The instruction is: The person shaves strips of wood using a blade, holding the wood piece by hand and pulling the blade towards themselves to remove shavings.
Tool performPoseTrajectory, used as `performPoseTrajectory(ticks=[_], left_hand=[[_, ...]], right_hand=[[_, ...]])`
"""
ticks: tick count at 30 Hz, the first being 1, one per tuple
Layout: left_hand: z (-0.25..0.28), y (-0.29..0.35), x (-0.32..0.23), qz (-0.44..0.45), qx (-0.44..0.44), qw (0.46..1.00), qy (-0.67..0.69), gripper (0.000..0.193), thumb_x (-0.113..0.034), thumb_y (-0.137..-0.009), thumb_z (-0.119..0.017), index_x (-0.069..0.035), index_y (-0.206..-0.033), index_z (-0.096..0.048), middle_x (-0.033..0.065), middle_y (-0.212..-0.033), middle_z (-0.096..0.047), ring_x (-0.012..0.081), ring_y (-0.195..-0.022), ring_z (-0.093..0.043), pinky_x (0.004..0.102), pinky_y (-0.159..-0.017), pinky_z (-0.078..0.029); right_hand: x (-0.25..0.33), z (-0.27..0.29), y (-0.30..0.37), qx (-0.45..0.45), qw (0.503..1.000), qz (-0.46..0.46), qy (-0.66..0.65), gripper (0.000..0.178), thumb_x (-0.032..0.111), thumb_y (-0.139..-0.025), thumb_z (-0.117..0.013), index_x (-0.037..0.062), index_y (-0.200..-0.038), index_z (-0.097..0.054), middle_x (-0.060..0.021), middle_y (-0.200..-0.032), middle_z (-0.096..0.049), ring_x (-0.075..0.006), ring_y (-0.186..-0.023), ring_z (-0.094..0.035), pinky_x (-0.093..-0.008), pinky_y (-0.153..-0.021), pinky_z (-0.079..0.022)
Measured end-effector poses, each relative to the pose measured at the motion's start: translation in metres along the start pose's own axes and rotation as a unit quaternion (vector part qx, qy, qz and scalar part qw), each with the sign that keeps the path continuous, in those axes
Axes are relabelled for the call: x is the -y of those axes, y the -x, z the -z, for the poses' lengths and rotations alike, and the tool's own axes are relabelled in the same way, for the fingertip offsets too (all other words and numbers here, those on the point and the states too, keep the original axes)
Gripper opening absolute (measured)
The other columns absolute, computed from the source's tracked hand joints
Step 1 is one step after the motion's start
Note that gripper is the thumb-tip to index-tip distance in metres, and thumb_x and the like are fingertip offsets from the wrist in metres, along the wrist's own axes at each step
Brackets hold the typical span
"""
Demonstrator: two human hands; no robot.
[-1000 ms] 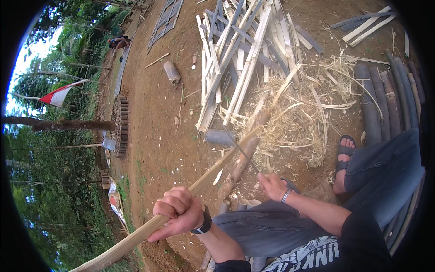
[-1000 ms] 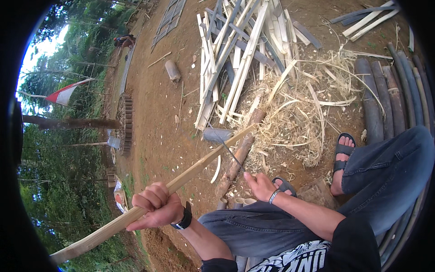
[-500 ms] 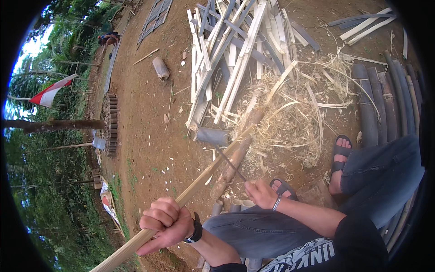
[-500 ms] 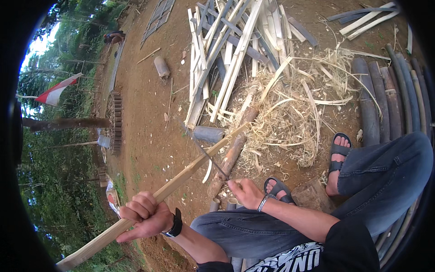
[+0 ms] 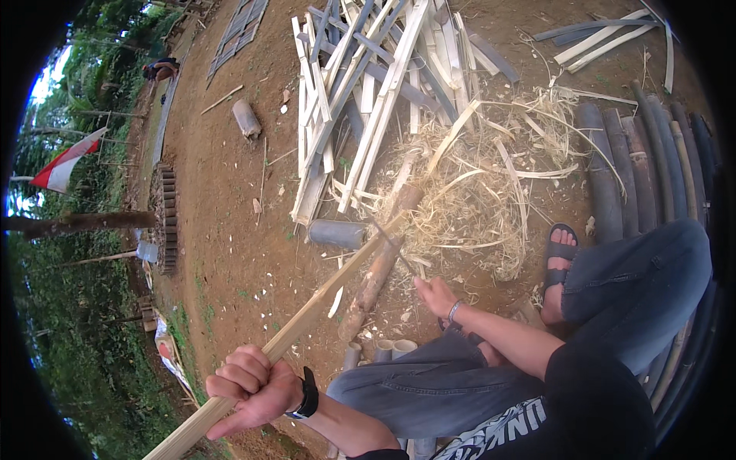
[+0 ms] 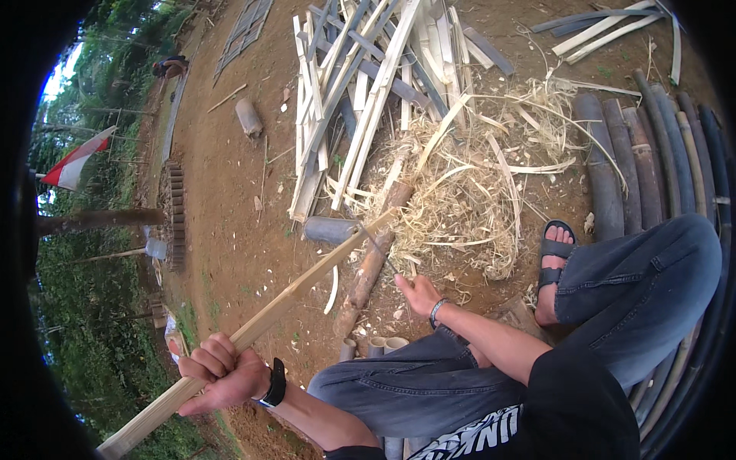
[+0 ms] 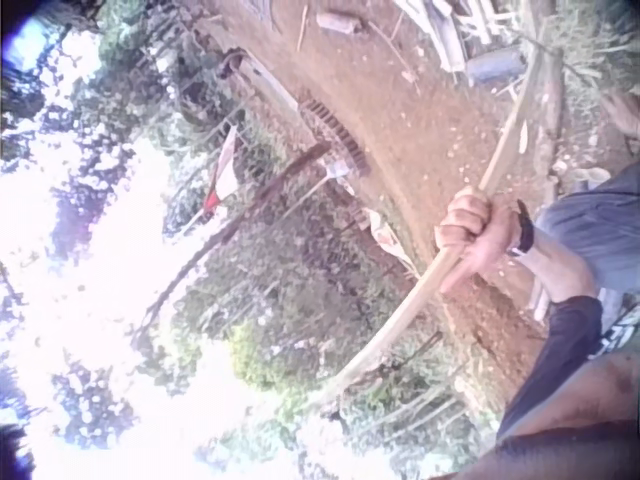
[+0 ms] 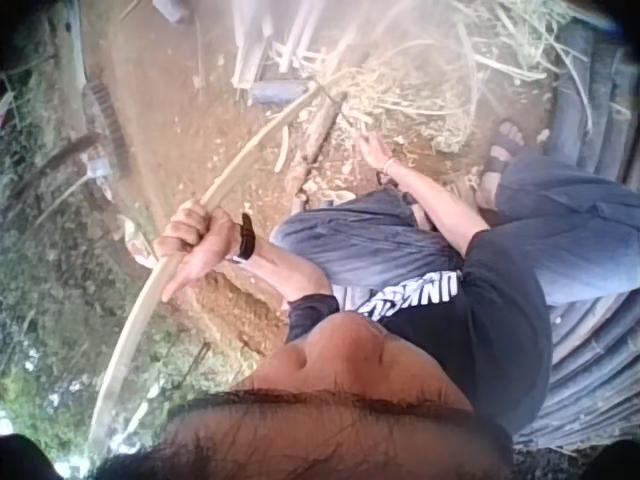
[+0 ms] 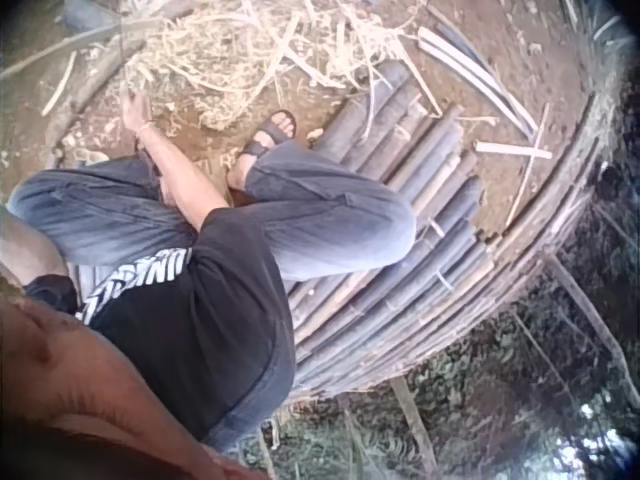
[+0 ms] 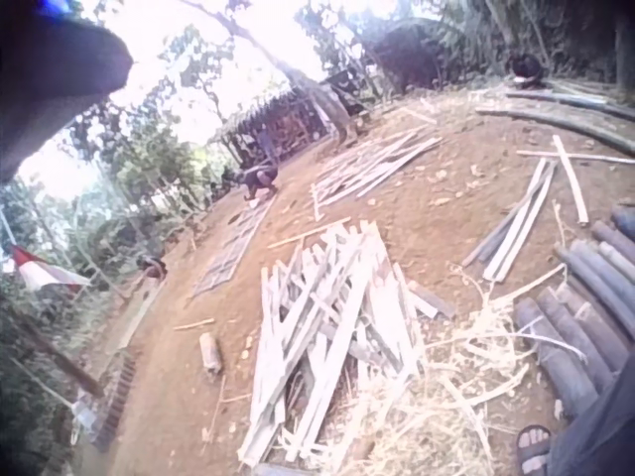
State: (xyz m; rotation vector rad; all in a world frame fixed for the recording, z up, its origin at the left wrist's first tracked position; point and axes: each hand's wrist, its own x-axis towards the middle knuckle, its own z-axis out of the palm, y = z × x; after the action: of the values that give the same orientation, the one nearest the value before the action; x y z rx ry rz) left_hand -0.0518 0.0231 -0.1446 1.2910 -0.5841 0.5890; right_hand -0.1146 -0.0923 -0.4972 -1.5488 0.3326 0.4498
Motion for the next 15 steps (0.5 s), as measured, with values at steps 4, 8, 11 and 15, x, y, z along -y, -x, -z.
performPoseTrajectory(ticks=[4, 8, 11, 15], left_hand=[[0.003, 0.004, -0.004, -0.010, -0.006, 1.000, -0.018, 0.064, -0.077, -0.084, -0.025, -0.017, -0.062, -0.021, -0.0060, -0.045, -0.017, 0.0050, -0.040, -0.012, 0.0227, -0.039, -0.010], [0.000, 0.001, 0.007, -0.007, -0.026, 1.000, -0.002, 0.065, -0.075, -0.084, -0.032, -0.016, -0.059, -0.022, -0.0057, -0.042, -0.019, 0.0045, -0.035, -0.015, 0.0210, -0.036, -0.011], [-0.011, 0.001, 0.005, -0.011, -0.024, 1.000, -0.002, 0.065, -0.074, -0.085, -0.032, -0.016, -0.059, -0.022, -0.0057, -0.042, -0.018, 0.0047, -0.035, -0.015, 0.0212, -0.036, -0.011], [-0.007, 0.005, 0.007, -0.010, -0.015, 1.000, -0.007, 0.064, -0.073, -0.086, -0.032, -0.016, -0.060, -0.023, -0.0056, -0.042, -0.018, 0.0048, -0.035, -0.015, 0.0213, -0.035, -0.011]], right_hand=[[0.031, 0.000, 0.001, 0.042, 0.979, -0.099, -0.174, 0.068, 0.061, -0.092, -0.038, 0.0095, -0.047, -0.044, -0.0006, -0.039, -0.036, -0.0148, -0.032, -0.037, -0.0345, -0.036, -0.032], [0.028, 0.002, 0.019, 0.003, 0.990, 0.125, -0.072, 0.068, 0.062, -0.090, -0.040, 0.0098, -0.046, -0.046, -0.0014, -0.040, -0.040, -0.0148, -0.034, -0.040, -0.0334, -0.037, -0.033], [-0.024, 0.040, -0.033, 0.016, 0.993, -0.114, -0.012, 0.071, 0.064, -0.088, -0.040, 0.0061, -0.048, -0.049, -0.0038, -0.043, -0.045, -0.0164, -0.039, -0.046, -0.0368, -0.043, -0.038], [0.024, 0.033, 0.003, 0.023, 0.995, -0.069, -0.075, 0.072, 0.065, -0.088, -0.040, 0.0058, -0.047, -0.046, -0.0045, -0.044, -0.046, -0.0176, -0.040, -0.048, -0.0349, -0.046, -0.041]])
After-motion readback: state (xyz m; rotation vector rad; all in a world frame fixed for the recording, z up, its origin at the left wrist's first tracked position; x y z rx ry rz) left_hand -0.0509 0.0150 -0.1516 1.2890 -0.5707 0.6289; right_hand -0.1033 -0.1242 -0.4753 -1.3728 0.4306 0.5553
